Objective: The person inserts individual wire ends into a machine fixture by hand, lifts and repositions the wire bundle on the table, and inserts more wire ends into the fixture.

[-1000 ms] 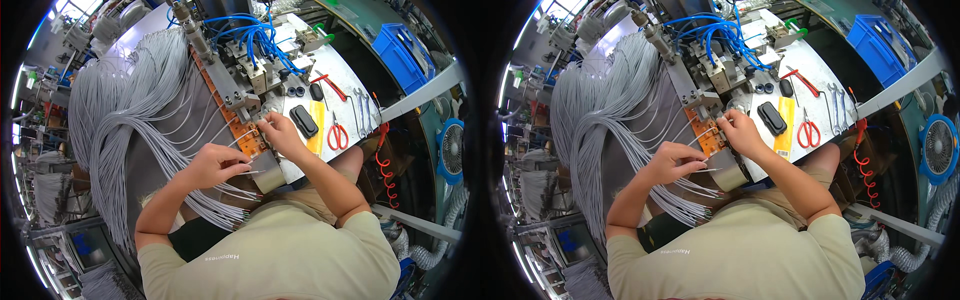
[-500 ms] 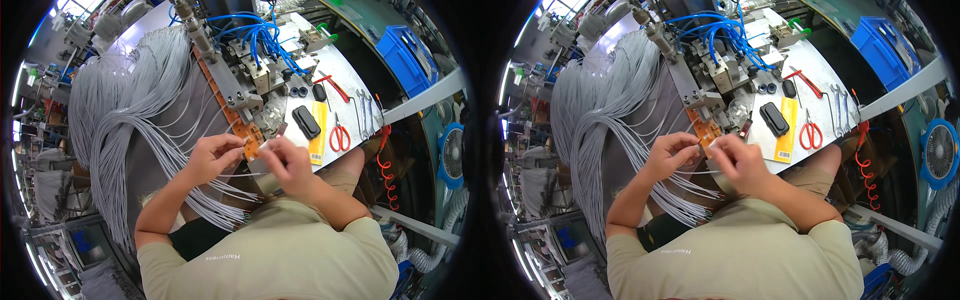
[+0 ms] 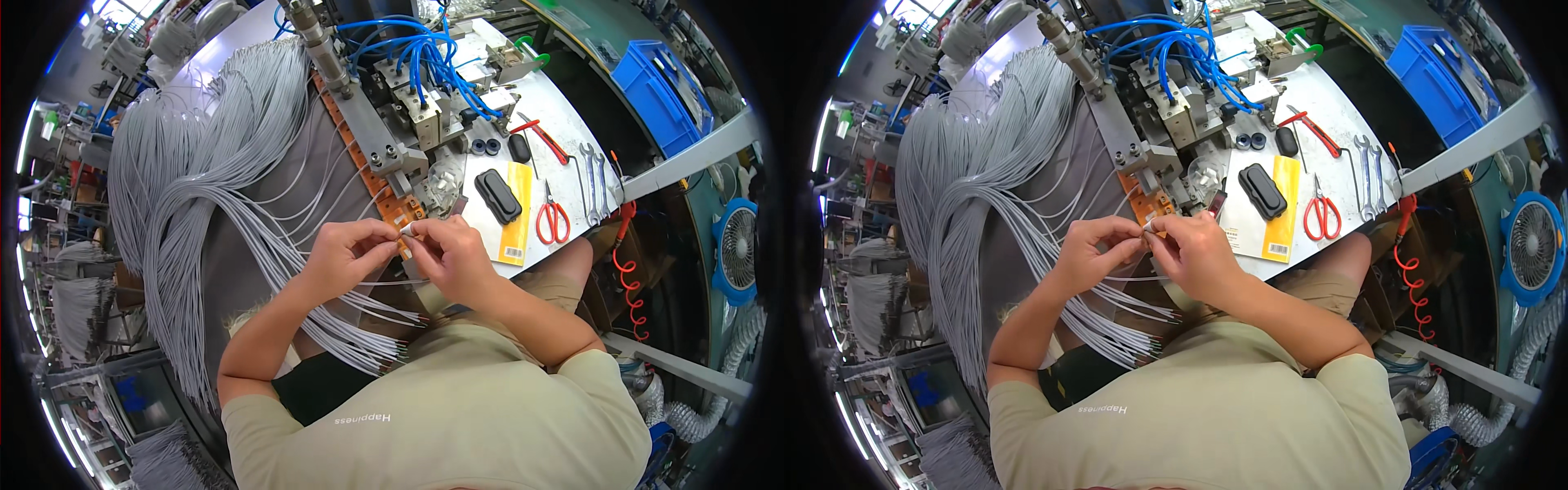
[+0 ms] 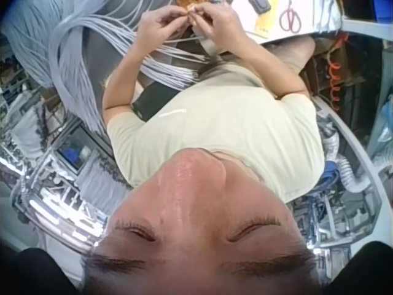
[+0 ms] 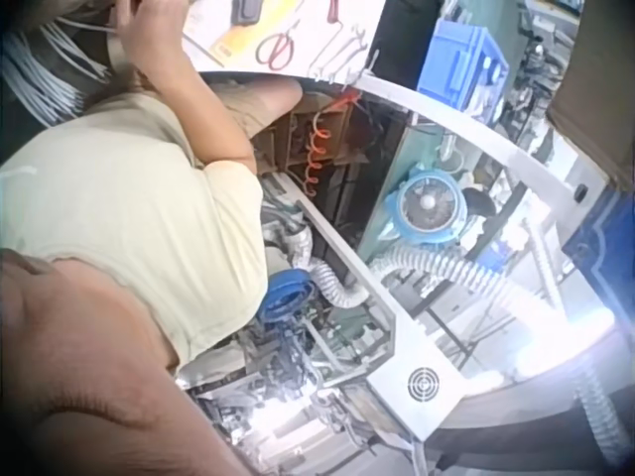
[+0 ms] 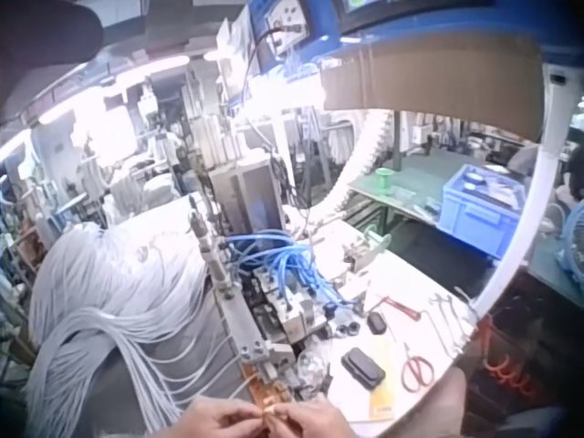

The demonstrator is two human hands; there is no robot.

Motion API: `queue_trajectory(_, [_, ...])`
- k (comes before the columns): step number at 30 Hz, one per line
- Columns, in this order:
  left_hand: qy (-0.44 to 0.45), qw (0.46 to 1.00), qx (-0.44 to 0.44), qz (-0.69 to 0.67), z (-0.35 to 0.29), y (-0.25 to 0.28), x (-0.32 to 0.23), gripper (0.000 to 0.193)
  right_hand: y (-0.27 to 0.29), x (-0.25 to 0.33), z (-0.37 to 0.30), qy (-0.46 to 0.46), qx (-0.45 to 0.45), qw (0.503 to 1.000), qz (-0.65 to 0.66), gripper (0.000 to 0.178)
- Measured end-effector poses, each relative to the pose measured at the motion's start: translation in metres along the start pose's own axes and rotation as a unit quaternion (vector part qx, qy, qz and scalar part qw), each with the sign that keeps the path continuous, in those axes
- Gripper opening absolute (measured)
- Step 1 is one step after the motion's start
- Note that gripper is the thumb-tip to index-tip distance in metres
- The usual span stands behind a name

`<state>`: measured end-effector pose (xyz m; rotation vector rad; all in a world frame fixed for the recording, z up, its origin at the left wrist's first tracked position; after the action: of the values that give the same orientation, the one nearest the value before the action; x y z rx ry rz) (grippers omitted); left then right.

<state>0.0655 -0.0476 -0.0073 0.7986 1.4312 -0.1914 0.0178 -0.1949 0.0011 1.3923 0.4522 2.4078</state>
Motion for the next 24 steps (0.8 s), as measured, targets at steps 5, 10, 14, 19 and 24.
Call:
queue_trajectory(5, [-0.042,0.997,-0.019,0.053,-0.001,0.000,-0.012,0.013,-0.011,-0.016,-0.002,-0.156,0.074,0.975,0.142,0.009])
queue_trajectory(10, [-0.109,0.984,-0.027,0.136,-0.004,-0.003,-0.021,0.012,-0.018,-0.030,-0.010,-0.292,0.125,0.921,0.225,0.011])
queue_trajectory(14, [-0.033,0.998,0.032,0.030,-0.003,-0.007,-0.011,0.012,-0.011,-0.020,-0.002,-0.070,0.120,0.982,0.131,0.011])
queue_trajectory(19, [0.009,0.998,0.061,-0.002,-0.003,-0.006,-0.003,0.009,0.002,0.005,0.007,0.118,0.041,0.992,0.019,0.012])
queue_trajectory(24, [-0.048,0.998,-0.026,0.040,-0.004,-0.002,-0.018,0.007,0.003,-0.022,0.016,0.058,0.006,0.997,-0.055,0.011])
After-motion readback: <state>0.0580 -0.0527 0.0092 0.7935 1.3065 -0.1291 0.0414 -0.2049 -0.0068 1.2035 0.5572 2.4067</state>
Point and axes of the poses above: each hand's wrist, its own z-axis towards the middle knuckle, its own y-axis out of the back of the hand, x = y × z, the point moved 8 cm from there along z, towards the middle knuckle, and after that the axes turned 2 degrees about y, right-handed, at the moved point
